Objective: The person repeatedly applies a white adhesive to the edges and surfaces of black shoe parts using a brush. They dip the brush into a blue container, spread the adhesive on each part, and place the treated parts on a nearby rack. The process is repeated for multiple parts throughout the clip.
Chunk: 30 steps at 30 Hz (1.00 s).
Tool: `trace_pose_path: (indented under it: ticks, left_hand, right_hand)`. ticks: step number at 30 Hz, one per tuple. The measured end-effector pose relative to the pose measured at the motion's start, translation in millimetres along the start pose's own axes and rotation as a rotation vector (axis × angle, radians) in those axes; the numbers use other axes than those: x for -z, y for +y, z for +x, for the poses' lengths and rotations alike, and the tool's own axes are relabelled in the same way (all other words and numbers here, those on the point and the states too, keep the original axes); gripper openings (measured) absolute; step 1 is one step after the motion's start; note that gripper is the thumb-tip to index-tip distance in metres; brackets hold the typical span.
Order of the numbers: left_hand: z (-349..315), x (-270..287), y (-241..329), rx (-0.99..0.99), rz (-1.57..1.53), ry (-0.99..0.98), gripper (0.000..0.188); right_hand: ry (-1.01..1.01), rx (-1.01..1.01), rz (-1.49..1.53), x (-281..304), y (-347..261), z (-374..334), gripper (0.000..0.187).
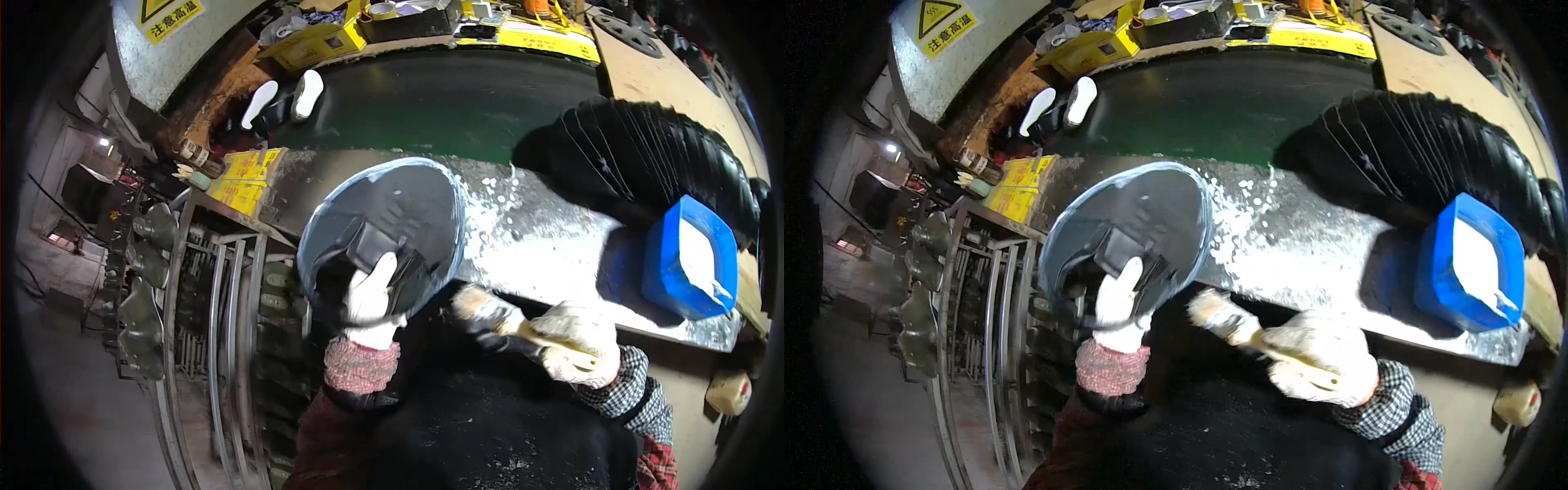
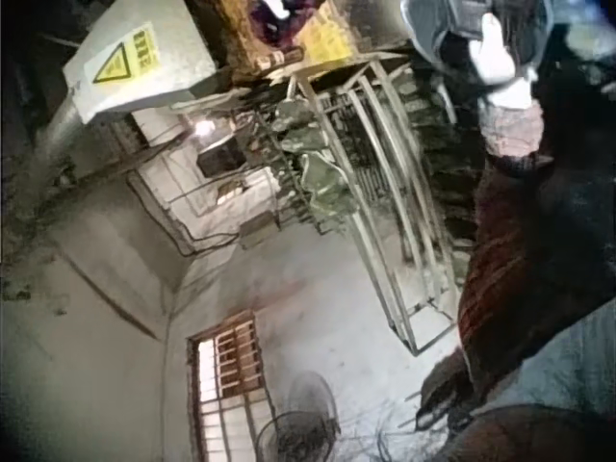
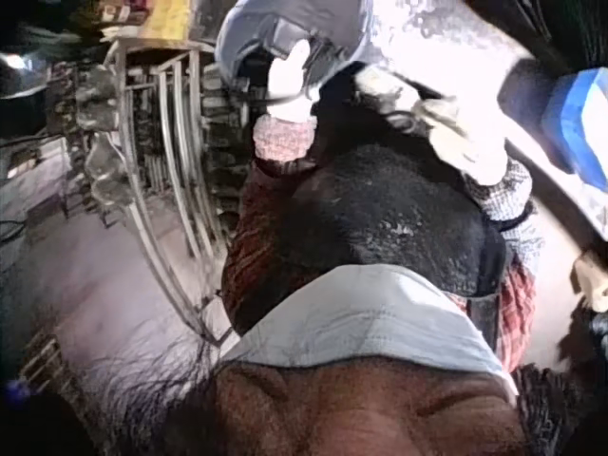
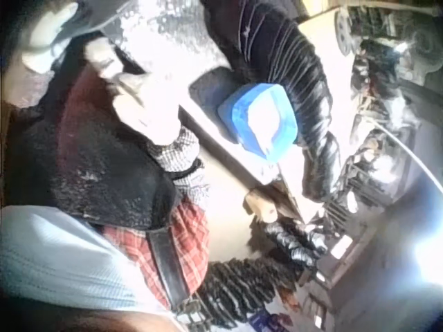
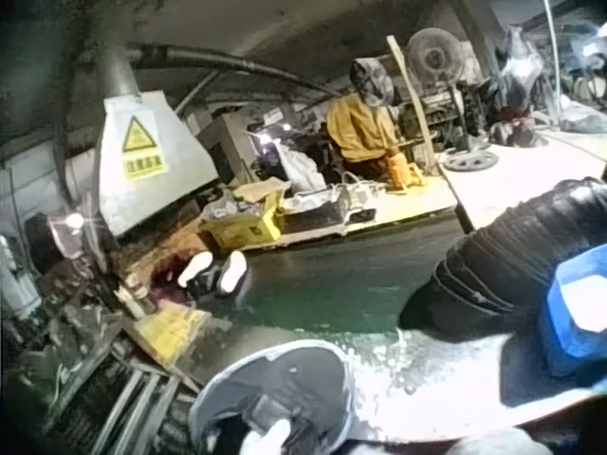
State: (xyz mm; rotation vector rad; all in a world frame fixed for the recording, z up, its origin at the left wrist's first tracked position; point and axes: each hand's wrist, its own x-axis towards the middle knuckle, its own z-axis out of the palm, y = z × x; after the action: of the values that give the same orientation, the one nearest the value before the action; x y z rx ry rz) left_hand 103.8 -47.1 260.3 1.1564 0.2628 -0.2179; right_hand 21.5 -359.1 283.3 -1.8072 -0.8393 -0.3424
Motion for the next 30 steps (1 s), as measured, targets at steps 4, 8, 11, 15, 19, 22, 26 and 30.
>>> trace_pose_path:
  ticks: [4, 8, 11, 15, 19, 22, 26, 30]
  left_hand:
    - [89.2, -19.6, 54.0, 0.103, 0.664, 0.185, 0.042]
    - [160.2, -38.6, 109.1, -0.081, 1.412, 0.236, 0.050]
    - [191.6, -4.5, 81.0, -0.470, 0.474, 0.094, 0.045]
    - [83.4, 47.8, 57.1, -0.506, 0.116, 0.030, 0.035]
    - [-59.2, 171.5, -21.5, -0.287, 0.316, 0.416, 0.035]
    - [-142.1, 239.5, -53.5, -0.032, 0.308, 0.844, 0.031]
    - [-154.0, 265.4, -65.8, -0.341, 0.387, 0.865, 0.028]
    - [-97.6, 273.5, -35.7, -0.673, 1.446, 1.160, 0.047]
  right_hand:
    - [0.124, -0.251, -0.080, 1.7, 10.2, -13.0, 0.033]
    - [0.142, -0.216, -0.208, 5.1, 21.7, -3.8, 0.034]
    - [0.157, -0.297, -0.208, 3.1, 21.8, -6.6, 0.037]
    - [0.211, -0.528, -0.076, -17.4, 22.3, -16.9, 0.035]
    - [0.067, -0.541, -0.040, -23.5, 28.9, -6.3, 0.036]
    - [0.006, -0.547, -0.108, -29.7, 24.4, 5.8, 0.038]
    - [0.000, -0.630, -0.021, -37.6, 25.8, 4.8, 0.040]
    - [-0.002, -0.534, -0.135, -58.9, -6.0, 27.0, 0.040]
